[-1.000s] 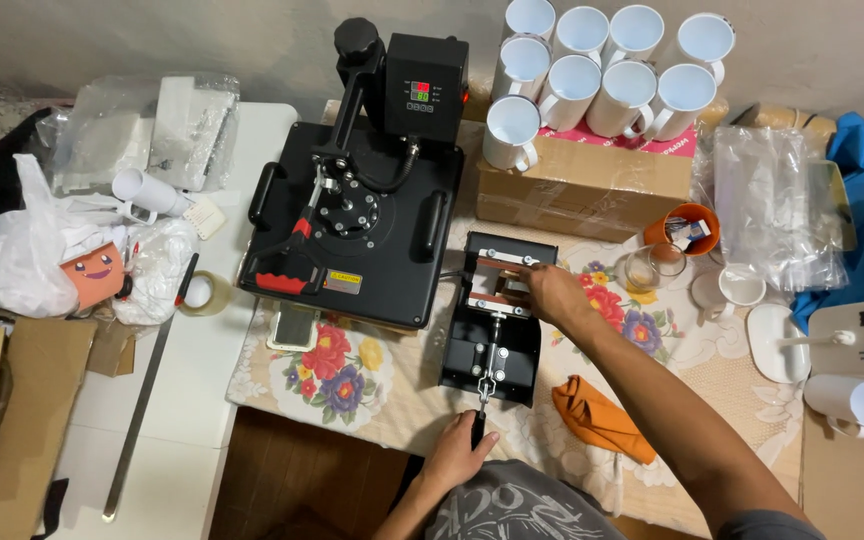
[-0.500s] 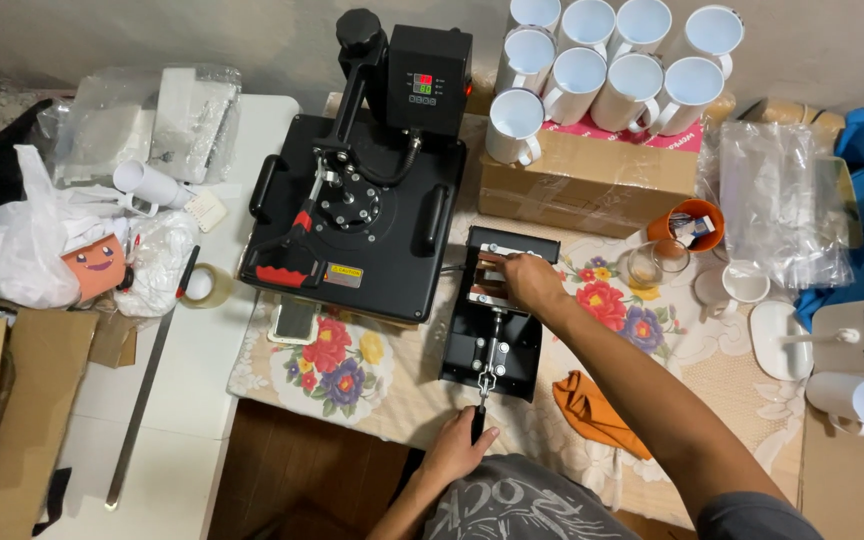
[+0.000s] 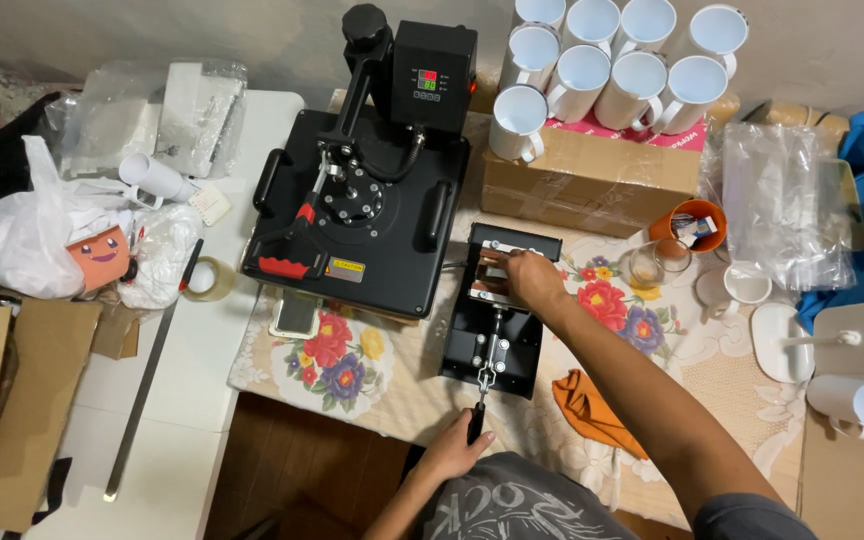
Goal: The person prepares a ceramic mug by wrapping it with a sublimation design, securing it with tape, and then placing it into a mug heat press to transfer the image.
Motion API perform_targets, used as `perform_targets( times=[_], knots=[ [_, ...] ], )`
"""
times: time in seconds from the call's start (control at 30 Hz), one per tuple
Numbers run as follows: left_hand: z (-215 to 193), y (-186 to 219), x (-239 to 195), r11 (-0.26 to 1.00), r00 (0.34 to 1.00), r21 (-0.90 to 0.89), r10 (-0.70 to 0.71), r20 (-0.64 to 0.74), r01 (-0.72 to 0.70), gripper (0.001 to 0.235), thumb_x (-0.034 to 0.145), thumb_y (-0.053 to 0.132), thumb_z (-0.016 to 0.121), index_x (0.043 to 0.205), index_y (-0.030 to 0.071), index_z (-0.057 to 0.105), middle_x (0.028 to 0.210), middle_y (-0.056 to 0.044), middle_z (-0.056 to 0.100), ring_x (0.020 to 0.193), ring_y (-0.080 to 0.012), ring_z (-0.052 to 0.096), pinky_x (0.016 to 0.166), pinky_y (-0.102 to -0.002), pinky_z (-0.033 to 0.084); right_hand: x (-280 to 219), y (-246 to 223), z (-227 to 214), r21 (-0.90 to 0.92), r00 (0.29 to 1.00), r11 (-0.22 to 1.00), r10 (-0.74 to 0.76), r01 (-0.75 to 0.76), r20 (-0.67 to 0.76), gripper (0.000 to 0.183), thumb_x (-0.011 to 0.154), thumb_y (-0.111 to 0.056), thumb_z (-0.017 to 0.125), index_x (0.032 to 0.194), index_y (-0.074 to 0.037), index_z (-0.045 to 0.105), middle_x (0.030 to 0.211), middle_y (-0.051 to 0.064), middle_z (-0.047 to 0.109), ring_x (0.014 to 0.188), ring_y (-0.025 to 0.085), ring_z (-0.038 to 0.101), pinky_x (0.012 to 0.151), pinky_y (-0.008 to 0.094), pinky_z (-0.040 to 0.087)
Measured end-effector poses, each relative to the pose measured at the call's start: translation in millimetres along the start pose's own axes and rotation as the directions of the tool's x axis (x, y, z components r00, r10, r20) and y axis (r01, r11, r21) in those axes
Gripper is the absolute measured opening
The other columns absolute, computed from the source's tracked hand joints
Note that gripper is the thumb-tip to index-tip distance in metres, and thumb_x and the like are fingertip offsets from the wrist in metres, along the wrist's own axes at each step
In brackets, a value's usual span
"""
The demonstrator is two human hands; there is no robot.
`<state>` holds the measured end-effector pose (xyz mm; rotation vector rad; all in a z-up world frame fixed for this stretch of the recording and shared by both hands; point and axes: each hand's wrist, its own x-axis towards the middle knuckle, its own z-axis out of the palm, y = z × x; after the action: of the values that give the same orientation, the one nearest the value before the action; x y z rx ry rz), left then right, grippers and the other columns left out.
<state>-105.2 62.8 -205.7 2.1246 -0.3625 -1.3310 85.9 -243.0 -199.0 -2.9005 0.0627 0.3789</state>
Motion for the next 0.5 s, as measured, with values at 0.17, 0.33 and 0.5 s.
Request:
perform_targets(
  times=[0.17,0.33,0.5],
  knots=[
    [-7,15,-31,0.999,0.999,0.03,-0.028,0.038,0.027,0.06,0.117,0.058,0.056,0.152,0.009,0.05,0.151,-0.012,0.065,0.131,-0.0302,0.068,0.104,-0.048,0.06,-12,-6,-18,0.079,1.0,0.997,0.012,-0.01,-0.021,0.043,0.102,-0.051,0.079,0.119,-0.012,0.08,0.104,0.015,0.081,0.089,0.041,0.081,0.074,0.056,0.066],
    [-21,44,-90,0.999,0.999,-0.01,-0.03,0.037,0.031,0.07,0.106,0.069,0.067,0.149,0.016,0.049,0.105,-0.002,0.063,0.093,-0.0195,0.066,0.077,-0.035,0.055,-50,7,-53,0.295,0.988,0.953,-0.027,0.072,-0.151,0.043,0.095,-0.028,0.091,0.132,-0.009,0.077,0.124,0.014,0.081,0.105,0.037,0.08,0.088,0.052,0.065],
    [-38,95,-109,0.907,0.875,-0.205,0.264,-0.405,-0.368,0.068,0.108,0.036,0.075,0.164,0.013,0.044,0.089,0.001,0.073,0.079,-0.0147,0.072,0.073,-0.033,0.064,-110,47,-35,0.422,0.883,0.904,0.145,0.065,-0.446,0.051,0.096,-0.027,0.092,0.139,-0.005,0.075,0.128,0.015,0.082,0.104,0.033,0.08,0.09,0.047,0.064]
  ],
)
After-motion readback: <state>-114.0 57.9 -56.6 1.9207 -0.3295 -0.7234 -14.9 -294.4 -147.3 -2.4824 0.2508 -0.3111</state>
